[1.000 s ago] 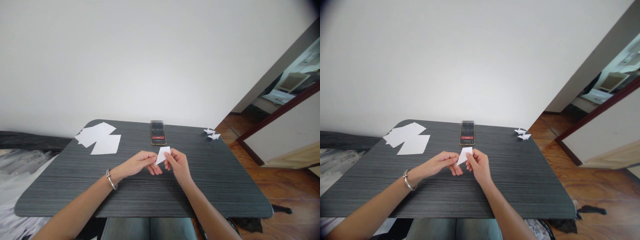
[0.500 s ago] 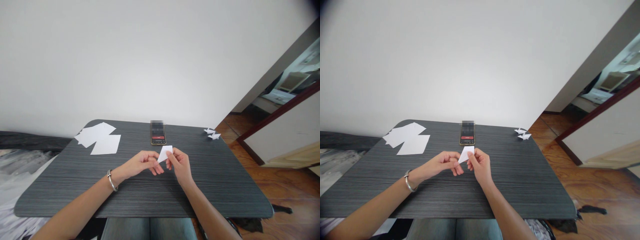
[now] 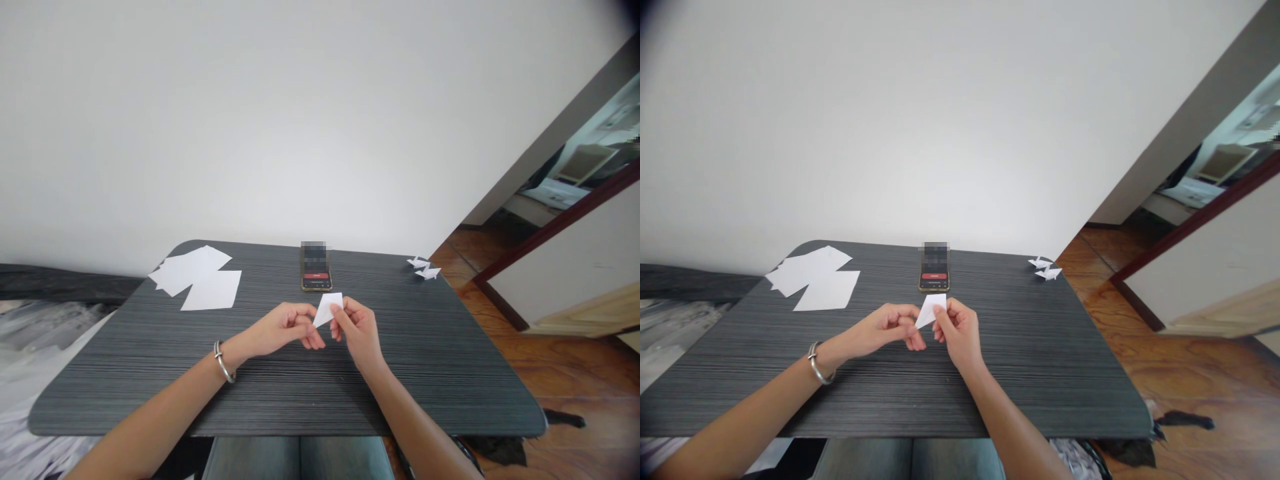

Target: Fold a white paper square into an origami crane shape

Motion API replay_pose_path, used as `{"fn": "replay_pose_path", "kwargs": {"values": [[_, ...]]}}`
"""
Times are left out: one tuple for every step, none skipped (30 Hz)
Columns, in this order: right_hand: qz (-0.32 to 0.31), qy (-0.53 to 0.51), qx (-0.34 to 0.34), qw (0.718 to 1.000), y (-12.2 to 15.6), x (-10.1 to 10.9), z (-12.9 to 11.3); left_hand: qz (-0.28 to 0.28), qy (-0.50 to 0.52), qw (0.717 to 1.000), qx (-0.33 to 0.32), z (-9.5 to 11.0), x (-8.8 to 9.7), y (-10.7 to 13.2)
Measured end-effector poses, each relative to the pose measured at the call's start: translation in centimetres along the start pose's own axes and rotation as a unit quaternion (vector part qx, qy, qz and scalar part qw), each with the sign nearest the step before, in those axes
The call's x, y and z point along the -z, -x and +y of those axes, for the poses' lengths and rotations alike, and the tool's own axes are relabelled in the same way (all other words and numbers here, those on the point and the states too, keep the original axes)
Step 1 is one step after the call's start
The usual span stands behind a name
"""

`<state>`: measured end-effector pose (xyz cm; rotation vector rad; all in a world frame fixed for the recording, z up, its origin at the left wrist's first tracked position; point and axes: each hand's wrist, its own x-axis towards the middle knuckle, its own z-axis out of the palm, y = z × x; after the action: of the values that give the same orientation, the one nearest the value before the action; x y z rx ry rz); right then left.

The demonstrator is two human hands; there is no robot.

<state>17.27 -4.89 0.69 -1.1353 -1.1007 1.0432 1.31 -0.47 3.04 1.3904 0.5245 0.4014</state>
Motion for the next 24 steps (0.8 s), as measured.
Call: {"fn": "replay_pose_path", "kwargs": {"values": [[-0.003, 0.002, -0.002, 1.0, 0.01, -0.02, -0.02, -0.001, -0.005, 1.0, 0.0, 0.04, 0.02, 0.0], [-0.007, 0.003, -0.004, 1.0, 0.02, -0.06, -0.04, 0.003, -0.009, 1.0, -0.001, 0.05, 0.04, -0.01], [-0.013, 0.004, -0.007, 1.0, 0.03, -0.11, -0.05, 0.012, -0.012, 1.0, -0.002, 0.03, 0.06, -0.05], [-0.02, 0.005, -0.009, 1.0, 0.04, -0.17, -0.05, 0.022, -0.016, 1.0, -0.003, -0.02, 0.07, -0.11], [-0.028, 0.005, -0.012, 1.0, 0.06, -0.23, -0.04, 0.035, -0.022, 0.999, -0.007, -0.08, 0.1, -0.18], [-0.036, 0.004, -0.014, 0.999, 0.07, -0.3, -0.01, 0.049, -0.031, 0.998, -0.008, -0.17, 0.13, -0.26], [-0.044, 0.001, -0.014, 0.999, 0.08, -0.35, 0.03, 0.064, -0.041, 0.997, -0.011, -0.25, 0.18, -0.33], [-0.049, -0.004, -0.013, 0.999, 0.08, -0.39, 0.08, 0.079, -0.05, 0.996, -0.015, -0.33, 0.24, -0.39], [-0.052, -0.01, -0.011, 0.999, 0.06, -0.41, 0.13, 0.092, -0.058, 0.994, -0.02, -0.39, 0.31, -0.44], [-0.054, -0.017, -0.007, 0.998, 0.03, -0.42, 0.19, 0.104, -0.064, 0.992, -0.025, -0.44, 0.38, -0.47], [-0.054, -0.025, -0.003, 0.998, -0.03, -0.41, 0.24, 0.113, -0.065, 0.991, -0.03, -0.46, 0.46, -0.49], [-0.052, -0.034, 0.0, 0.998, -0.09, -0.39, 0.29, 0.122, -0.062, 0.99, -0.033, -0.47, 0.54, -0.51], [-0.05, -0.043, 0.004, 0.998, -0.15, -0.37, 0.33, 0.129, -0.056, 0.989, -0.035, -0.47, 0.61, -0.53], [-0.047, -0.051, 0.009, 0.998, -0.2, -0.34, 0.37, 0.134, -0.048, 0.989, -0.036, -0.47, 0.67, -0.55], [-0.043, -0.056, 0.017, 0.997, -0.23, -0.31, 0.4, 0.136, -0.04, 0.989, -0.038, -0.46, 0.7, -0.57], [-0.038, -0.058, 0.027, 0.997, -0.24, -0.28, 0.42, 0.137, -0.032, 0.989, -0.04, -0.46, 0.72, -0.6], [-0.034, -0.057, 0.038, 0.997, -0.23, -0.25, 0.43, 0.136, -0.026, 0.99, -0.041, -0.47, 0.7, -0.63], [-0.031, -0.054, 0.047, 0.997, -0.19, -0.23, 0.43, 0.133, -0.021, 0.99, -0.04, -0.47, 0.67, -0.66], [-0.029, -0.05, 0.056, 0.997, -0.14, -0.21, 0.42, 0.13, -0.018, 0.991, -0.038, -0.48, 0.61, -0.68], [-0.027, -0.046, 0.062, 0.997, -0.08, -0.2, 0.41, 0.127, -0.017, 0.991, -0.034, -0.48, 0.54, -0.7], [-0.026, -0.042, 0.067, 0.997, -0.02, -0.19, 0.38, 0.124, -0.017, 0.992, -0.029, -0.49, 0.46, -0.71], [-0.024, -0.039, 0.07, 0.996, 0.04, -0.19, 0.34, 0.121, -0.018, 0.992, -0.023, -0.5, 0.4, -0.71], [-0.023, -0.035, 0.073, 0.996, 0.09, -0.2, 0.29, 0.117, -0.02, 0.993, -0.018, -0.51, 0.34, -0.69], [-0.022, -0.03, 0.075, 0.997, 0.13, -0.2, 0.23, 0.113, -0.023, 0.993, -0.015, -0.53, 0.3, -0.67]]}}
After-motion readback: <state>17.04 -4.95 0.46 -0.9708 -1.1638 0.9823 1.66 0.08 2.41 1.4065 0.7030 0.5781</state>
